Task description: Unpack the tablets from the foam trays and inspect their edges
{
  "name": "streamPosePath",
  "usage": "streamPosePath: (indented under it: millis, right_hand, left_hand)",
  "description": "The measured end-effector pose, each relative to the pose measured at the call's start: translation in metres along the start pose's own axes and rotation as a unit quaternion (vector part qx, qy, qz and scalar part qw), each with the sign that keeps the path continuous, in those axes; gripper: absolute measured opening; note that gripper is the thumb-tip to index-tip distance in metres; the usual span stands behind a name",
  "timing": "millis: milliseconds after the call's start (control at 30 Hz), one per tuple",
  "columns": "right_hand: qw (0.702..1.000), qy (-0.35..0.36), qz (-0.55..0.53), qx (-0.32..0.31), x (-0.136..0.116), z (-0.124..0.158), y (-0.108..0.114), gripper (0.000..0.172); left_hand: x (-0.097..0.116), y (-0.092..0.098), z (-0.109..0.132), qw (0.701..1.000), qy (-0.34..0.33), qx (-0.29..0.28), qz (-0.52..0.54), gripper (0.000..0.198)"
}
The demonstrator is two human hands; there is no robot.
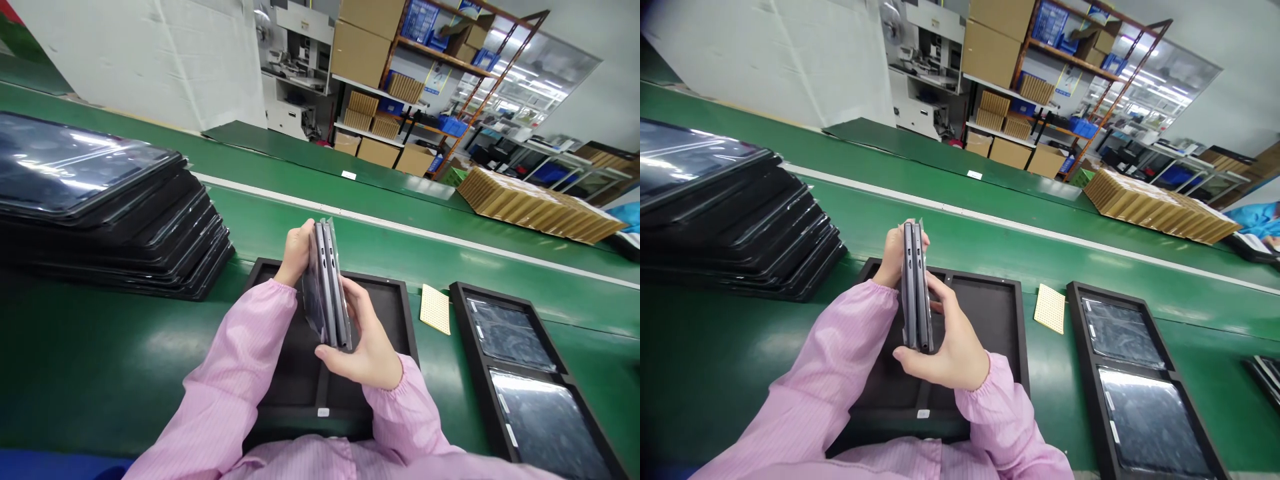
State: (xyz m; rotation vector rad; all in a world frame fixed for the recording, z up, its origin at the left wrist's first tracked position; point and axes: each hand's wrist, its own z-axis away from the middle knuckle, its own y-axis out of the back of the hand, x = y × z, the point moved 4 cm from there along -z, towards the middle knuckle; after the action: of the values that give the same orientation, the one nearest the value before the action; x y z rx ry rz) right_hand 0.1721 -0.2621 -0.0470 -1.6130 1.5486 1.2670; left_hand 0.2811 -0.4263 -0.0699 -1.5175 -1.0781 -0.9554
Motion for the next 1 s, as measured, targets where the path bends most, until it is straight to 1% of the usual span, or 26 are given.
streamPosePath:
  millis: [167,267,567,733,867,1000]
  right_hand:
    - [1.000,-0.020,0.009,0.000,0.001,-0.001,0.000,0.085]
    - [1.000,-0.018,0.004,0.001,0.002,-0.001,0.000,0.085]
    - [1.000,-0.021,0.002,-0.012,-0.001,-0.001,0.002,0.088]
    - [0.999,-0.001,0.034,-0.012,-0.004,-0.001,0.001,0.087]
    - [0.998,-0.012,0.064,-0.017,-0.004,0.000,0.000,0.090]
    - [0.997,-0.015,0.075,-0.020,-0.005,0.001,0.000,0.089]
  left_hand:
    - [0.000,0.000,0.000,1.000,-0.021,-0.004,-0.004,0.065]
    - [0.002,-0.001,0.000,1.000,-0.019,-0.013,-0.006,0.066]
    - [0.003,-0.004,0.000,1.000,-0.015,-0.011,0.002,0.063]
    - [0.006,-0.005,0.002,1.000,-0.028,-0.007,0.001,0.068]
    - [0.009,-0.008,0.004,0.999,-0.032,-0.014,-0.005,0.068]
    - [0.013,-0.010,0.006,0.999,-0.032,-0.011,0.002,0.068]
